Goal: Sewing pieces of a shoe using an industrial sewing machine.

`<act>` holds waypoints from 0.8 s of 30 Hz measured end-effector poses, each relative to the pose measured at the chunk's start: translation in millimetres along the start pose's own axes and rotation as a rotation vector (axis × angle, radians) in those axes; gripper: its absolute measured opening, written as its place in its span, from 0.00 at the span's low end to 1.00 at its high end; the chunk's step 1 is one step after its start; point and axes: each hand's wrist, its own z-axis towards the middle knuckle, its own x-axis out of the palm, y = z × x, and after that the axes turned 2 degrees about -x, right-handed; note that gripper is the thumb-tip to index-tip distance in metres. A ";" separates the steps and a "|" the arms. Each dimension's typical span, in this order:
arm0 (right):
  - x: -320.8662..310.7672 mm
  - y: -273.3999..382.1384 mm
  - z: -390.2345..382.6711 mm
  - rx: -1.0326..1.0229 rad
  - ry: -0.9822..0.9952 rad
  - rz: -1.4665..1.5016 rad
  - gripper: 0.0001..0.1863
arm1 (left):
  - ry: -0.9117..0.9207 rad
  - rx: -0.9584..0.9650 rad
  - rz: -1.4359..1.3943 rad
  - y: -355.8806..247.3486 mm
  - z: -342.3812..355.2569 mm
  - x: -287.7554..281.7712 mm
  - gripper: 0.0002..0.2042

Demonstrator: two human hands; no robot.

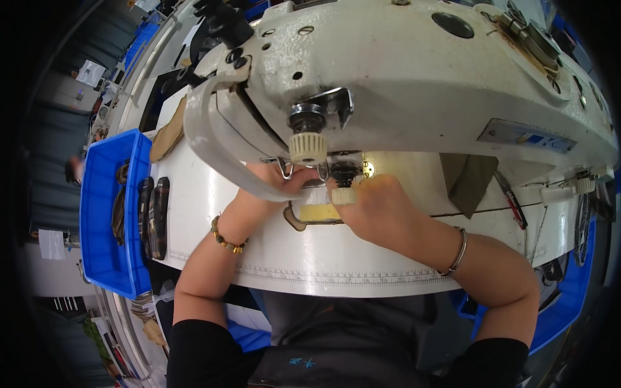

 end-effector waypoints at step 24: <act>-18.4 -0.5 11.3 0.109 -0.033 0.201 0.08 | -0.045 -0.105 0.128 -6.7 -1.2 2.8 0.12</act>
